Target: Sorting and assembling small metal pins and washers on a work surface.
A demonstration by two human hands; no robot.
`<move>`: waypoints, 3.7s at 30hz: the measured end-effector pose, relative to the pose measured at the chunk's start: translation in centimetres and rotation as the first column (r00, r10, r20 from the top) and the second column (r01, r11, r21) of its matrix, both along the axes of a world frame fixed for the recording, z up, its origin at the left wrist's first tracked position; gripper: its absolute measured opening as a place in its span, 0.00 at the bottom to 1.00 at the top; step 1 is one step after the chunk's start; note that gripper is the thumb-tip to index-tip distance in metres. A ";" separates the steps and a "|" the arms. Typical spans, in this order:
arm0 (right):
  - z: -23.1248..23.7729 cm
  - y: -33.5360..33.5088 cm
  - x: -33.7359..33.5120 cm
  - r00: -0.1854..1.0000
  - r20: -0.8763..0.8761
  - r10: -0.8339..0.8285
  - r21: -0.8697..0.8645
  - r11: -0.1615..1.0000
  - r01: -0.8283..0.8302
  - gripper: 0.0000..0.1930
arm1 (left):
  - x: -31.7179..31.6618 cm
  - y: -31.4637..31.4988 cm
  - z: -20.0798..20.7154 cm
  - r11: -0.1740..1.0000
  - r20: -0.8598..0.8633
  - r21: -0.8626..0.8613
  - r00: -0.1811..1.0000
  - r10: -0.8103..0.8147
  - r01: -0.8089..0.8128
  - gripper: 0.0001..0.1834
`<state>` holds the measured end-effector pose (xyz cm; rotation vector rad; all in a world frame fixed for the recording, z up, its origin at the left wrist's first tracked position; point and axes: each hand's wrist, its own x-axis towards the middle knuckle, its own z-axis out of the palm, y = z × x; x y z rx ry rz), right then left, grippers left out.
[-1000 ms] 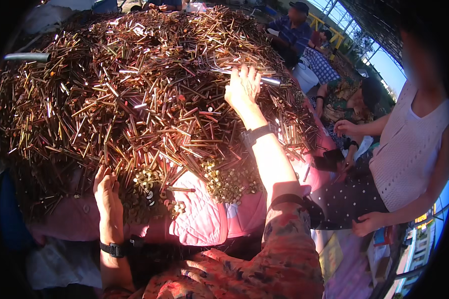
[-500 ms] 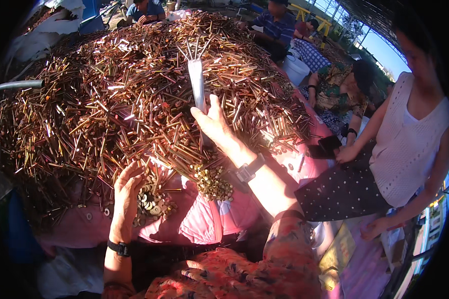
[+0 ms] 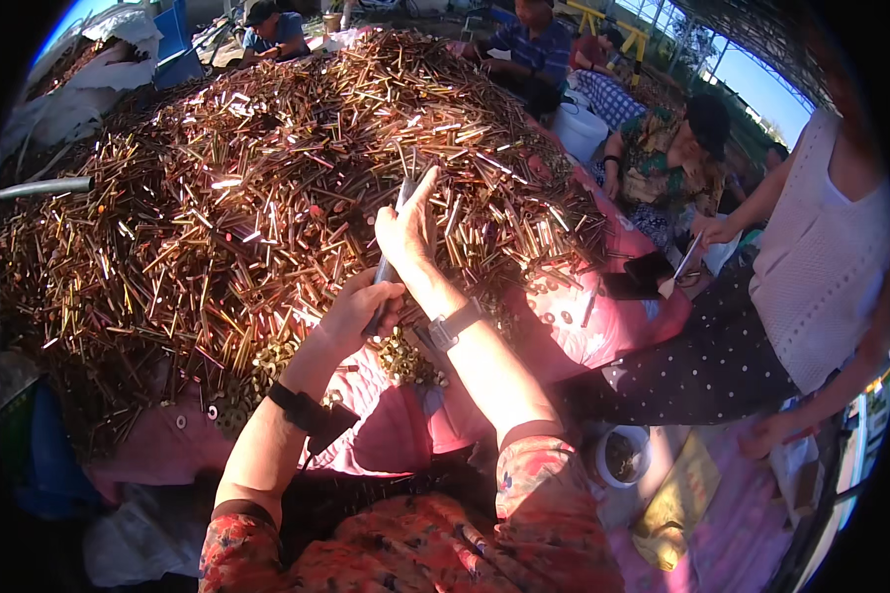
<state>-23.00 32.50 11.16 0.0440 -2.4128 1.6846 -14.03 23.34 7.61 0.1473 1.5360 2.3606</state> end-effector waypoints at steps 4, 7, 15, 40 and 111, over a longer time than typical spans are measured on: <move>-1.8 1.2 -6.3 0.988 0.108 -0.110 0.351 0.934 0.065 0.41 | -5.0 1.9 -1.9 0.997 0.122 0.069 0.992 0.011 -0.019 0.08; -1.3 1.1 -7.4 0.950 0.266 -0.165 0.503 0.864 0.009 0.42 | -7.4 2.9 -4.3 0.998 0.153 0.012 0.987 0.055 -0.058 0.08; -3.1 -0.4 -6.5 0.946 0.256 -0.201 0.583 0.812 0.015 0.48 | -5.2 0.7 -4.3 0.997 0.282 -0.071 0.958 0.045 -0.026 0.11; -6.2 -14.6 13.6 0.898 0.341 0.278 0.103 0.939 -0.329 0.46 | 17.5 -11.1 -1.8 0.909 0.338 -0.260 0.851 0.402 -0.326 0.13; -0.9 -7.4 -10.8 0.914 0.106 0.392 0.745 0.577 -0.334 0.42 | -9.7 0.8 -6.2 0.859 0.249 0.172 0.865 0.435 -0.482 0.16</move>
